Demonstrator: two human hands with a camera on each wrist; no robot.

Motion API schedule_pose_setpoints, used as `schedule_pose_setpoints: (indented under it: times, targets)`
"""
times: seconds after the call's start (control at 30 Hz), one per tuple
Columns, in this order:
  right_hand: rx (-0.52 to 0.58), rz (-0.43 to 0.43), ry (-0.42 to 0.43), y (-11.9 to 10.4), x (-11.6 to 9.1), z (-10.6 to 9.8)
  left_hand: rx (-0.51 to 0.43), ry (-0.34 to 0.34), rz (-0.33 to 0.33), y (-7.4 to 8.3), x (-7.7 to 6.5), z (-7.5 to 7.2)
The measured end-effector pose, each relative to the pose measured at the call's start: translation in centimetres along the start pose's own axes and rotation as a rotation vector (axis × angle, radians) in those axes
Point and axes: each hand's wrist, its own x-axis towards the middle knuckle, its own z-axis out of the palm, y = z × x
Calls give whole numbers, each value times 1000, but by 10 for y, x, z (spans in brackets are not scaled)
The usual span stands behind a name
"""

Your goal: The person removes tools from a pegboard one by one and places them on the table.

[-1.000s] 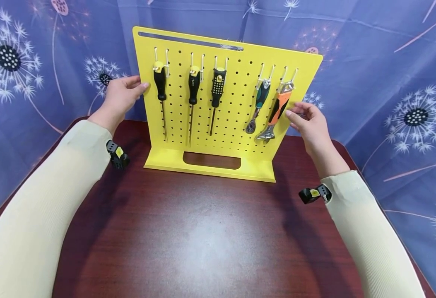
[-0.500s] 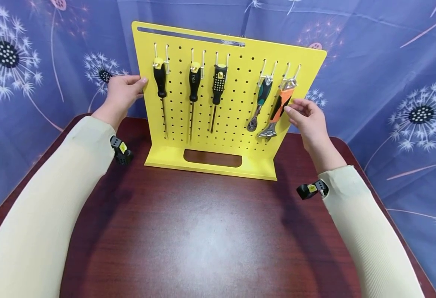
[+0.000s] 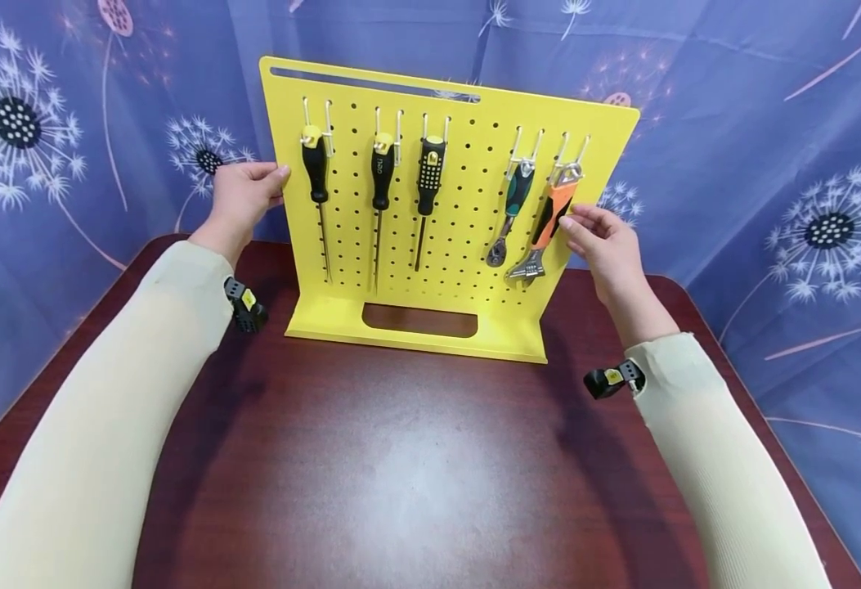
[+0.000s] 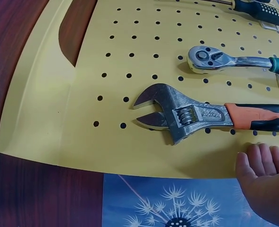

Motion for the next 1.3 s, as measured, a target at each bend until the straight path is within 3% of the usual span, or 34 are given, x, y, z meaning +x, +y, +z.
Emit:
schedule_pose_setpoints:
  times: [0.3, 0.67, 0.93, 1.3]
  targets:
    - [-17, 17, -18, 3, 1, -2, 88, 31, -18, -3, 0, 4]
    - [23, -1, -52, 5, 0, 1, 91, 16, -17, -2, -4, 4]
    - [16, 22, -52, 3, 3, 6, 78, 0, -28, -3, 1, 0]
    - [56, -29, -55, 5, 6, 10, 64, 17, -8, -4, 0, 1]
